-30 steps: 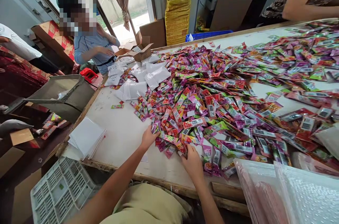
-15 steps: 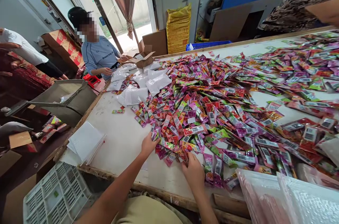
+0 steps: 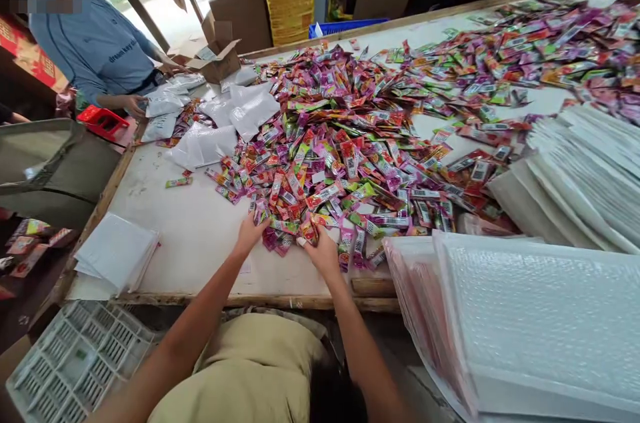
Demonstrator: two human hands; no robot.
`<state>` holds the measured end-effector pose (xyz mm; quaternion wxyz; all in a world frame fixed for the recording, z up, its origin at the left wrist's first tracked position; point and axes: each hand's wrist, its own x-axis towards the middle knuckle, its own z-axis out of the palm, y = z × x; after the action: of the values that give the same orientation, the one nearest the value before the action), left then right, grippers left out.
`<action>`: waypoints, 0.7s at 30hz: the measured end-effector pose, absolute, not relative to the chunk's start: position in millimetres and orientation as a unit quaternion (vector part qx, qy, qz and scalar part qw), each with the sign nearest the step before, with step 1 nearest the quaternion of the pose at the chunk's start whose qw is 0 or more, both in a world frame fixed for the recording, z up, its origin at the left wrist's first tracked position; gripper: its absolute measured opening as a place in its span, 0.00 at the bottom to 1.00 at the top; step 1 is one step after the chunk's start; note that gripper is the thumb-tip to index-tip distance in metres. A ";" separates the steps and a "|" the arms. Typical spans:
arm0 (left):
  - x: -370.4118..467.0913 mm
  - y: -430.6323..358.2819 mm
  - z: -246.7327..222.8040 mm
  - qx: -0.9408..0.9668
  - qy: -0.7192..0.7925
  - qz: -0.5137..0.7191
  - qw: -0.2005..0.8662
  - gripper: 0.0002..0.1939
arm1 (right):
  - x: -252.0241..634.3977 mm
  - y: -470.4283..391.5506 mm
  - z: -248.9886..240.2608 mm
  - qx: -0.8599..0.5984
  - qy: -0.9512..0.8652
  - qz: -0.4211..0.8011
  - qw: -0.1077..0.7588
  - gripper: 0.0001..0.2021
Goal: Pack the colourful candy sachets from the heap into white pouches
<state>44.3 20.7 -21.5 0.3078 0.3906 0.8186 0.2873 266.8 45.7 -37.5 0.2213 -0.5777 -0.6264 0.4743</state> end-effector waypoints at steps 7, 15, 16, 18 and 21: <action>38.4 -0.1 -3.8 0.393 0.788 0.375 0.292 0.15 | 282.5 38.4 -47.7 -0.526 -0.385 0.690 0.314 0.32; 62.4 8.7 2.2 0.242 0.594 0.479 0.599 0.25 | 278.7 36.3 -32.2 -0.521 -0.290 0.729 0.337 0.31; 64.6 8.4 2.1 0.218 0.576 0.483 0.623 0.25 | 278.6 35.5 -30.8 -0.520 -0.284 0.734 0.331 0.31; 69.0 6.9 1.8 0.185 0.556 0.484 0.650 0.27 | 277.6 33.9 -29.0 -0.520 -0.263 0.747 0.320 0.29; 74.9 3.7 0.6 0.173 0.568 0.476 0.649 0.27 | 274.7 31.3 -29.4 -0.520 -0.242 0.754 0.321 0.28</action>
<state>74.9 3.7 0.6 0.6491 0.1726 0.5680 0.4756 274.7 31.3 -29.4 0.3206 -0.5203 -0.2422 0.7535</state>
